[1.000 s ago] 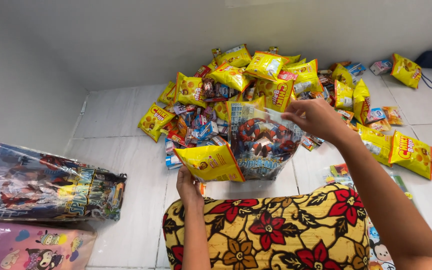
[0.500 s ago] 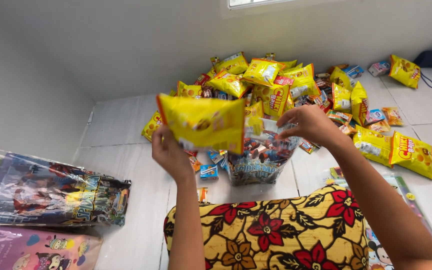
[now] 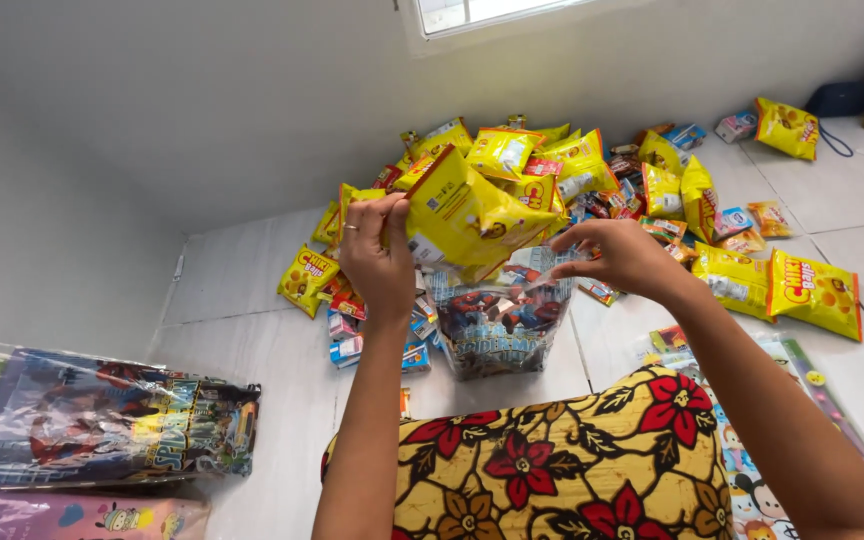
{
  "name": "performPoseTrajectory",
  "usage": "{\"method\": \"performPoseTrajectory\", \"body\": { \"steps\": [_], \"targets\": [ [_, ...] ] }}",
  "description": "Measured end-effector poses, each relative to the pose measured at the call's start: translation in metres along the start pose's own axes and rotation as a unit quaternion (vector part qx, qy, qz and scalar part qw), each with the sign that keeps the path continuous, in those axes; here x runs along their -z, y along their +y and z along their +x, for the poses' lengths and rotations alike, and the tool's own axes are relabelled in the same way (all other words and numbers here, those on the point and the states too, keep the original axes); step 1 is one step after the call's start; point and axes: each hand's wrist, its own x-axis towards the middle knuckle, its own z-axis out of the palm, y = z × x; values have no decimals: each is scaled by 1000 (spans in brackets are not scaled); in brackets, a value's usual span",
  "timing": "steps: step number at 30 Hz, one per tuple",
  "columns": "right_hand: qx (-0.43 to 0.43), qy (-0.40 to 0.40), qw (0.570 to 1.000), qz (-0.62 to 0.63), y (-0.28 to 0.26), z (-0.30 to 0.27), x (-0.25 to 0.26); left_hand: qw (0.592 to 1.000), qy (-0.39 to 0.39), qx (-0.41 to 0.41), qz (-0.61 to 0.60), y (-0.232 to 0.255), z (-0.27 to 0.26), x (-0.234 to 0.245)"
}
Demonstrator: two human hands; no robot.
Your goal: Packing individual snack packets into larger themed plastic bags for distribution.
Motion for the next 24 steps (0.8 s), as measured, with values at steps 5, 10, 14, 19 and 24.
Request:
{"method": "performPoseTrajectory", "body": {
  "steps": [5,10,14,19,24],
  "targets": [
    [31,17,999,-17,2,-7,6,998,-52,-33,23,0,0,1],
    [79,80,992,-50,35,5,-5,979,-127,-119,106,-15,-14,-14],
    [145,125,980,-51,45,8,-11,961,-158,-176,142,-16,-28,-30],
    [194,171,965,-48,65,10,-22,938,-226,-206,161,-22,-45,-38],
    [194,191,962,16,58,8,-24,897,-381,-137,178,-28,-46,-33]
  ]
}}
